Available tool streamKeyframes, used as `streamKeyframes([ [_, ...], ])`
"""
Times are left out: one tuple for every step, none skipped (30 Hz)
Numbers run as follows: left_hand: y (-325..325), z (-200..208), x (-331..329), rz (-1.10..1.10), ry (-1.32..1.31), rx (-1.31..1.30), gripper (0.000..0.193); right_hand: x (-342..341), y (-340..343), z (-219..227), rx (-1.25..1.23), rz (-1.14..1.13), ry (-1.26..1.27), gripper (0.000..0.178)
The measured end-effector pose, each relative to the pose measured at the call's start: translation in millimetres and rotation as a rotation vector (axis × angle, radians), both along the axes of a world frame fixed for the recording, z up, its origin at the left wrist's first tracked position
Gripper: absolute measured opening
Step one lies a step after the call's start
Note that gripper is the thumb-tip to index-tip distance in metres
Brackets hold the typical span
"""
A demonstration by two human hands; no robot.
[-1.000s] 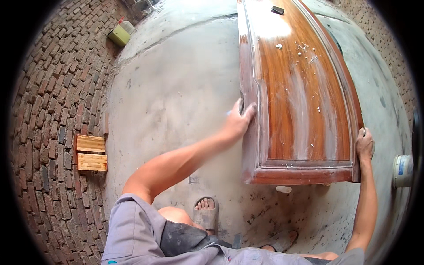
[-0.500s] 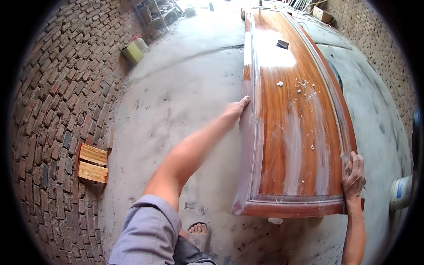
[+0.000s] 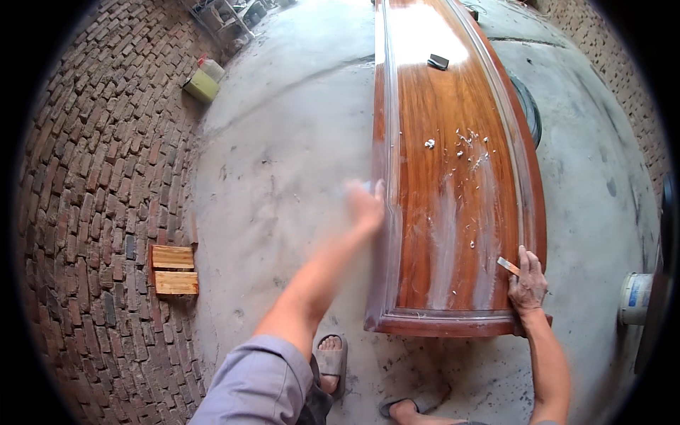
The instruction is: The person applies a white filler substance to a wooden cabinet door using a small spatula, smoothing it into the surface. They then use a sanding block to rub the treated area, removing excess material and smoothing the finish.
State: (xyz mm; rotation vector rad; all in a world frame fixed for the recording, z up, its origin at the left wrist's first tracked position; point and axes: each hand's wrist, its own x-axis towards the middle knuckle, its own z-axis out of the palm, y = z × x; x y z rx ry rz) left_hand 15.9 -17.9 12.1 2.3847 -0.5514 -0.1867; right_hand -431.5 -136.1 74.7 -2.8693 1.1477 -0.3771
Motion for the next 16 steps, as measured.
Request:
streamKeyframes([
  [12.8,1.1,-19.1,-0.01,-0.211,-0.057,0.069,2.0,0.8,1.8,0.028,-0.02,0.029,0.081],
  [20.9,11.4,-36.5,-0.175,-0.226,-0.193,0.067,-0.3,-0.4,1.9,0.052,-0.036,0.088,0.082],
  [31.0,24.5,-52.9,-0.339,-0.242,-0.327,0.07,-1.2,-1.7,1.4,0.059,-0.059,0.107,0.082],
  [42.6,39.6,-72.1,-0.503,-0.172,-0.301,0.074,0.4,-2.1,3.7,0.062,-0.088,0.123,0.082],
  [53.6,52.4,-90.9,-0.664,-0.105,-0.272,0.078,5.5,-0.6,5.6,0.063,-0.113,0.135,0.082],
  [60.1,56.4,-108.1,-0.757,-0.065,-0.188,0.081,16.1,2.1,10.0,0.124,-0.171,0.14,0.079],
  [64.5,59.7,-126.2,-0.85,-0.022,-0.109,0.084,23.9,4.4,11.3,0.111,-0.208,0.135,0.078],
  [66.2,79.6,-150.3,-0.93,0.082,0.002,0.085,23.5,3.8,12.2,0.089,-0.258,0.139,0.077],
  [88.1,90.1,-167.7,-0.987,0.22,0.153,0.087,28.1,17.0,0.6,0.113,-0.285,0.16,0.076],
  [106.5,103.8,-173.3,-1.014,0.304,0.145,0.087,40.6,29.4,10.8,0.21,-0.318,0.189,0.077],
  [120.0,119.3,-180.6,-1.049,0.38,0.124,0.088,45.9,42.8,23.4,0.244,-0.339,0.225,0.081],
  [142.2,136.3,-186.8,-1.012,0.338,0.081,0.082,50.6,61.1,36.4,0.193,-0.292,0.236,0.082],
  [173.9,147.7,-191.2,-0.949,0.324,0.03,0.079,51.1,81.5,49.6,0.137,-0.25,0.247,0.082],
  [203.8,155.7,-192.2,-0.893,0.289,-0.031,0.075,53.2,103.5,60.1,0.205,-0.256,0.26,0.082],
  [241.9,180.5,-191.8,-0.902,0.287,0.154,0.07,46.4,131.3,75.8,0.277,-0.267,0.283,0.082],
  [292.0,197.9,-188.9,-0.929,0.253,0.304,0.069,33.0,160.1,90.5,0.411,-0.177,0.249,0.074],
])
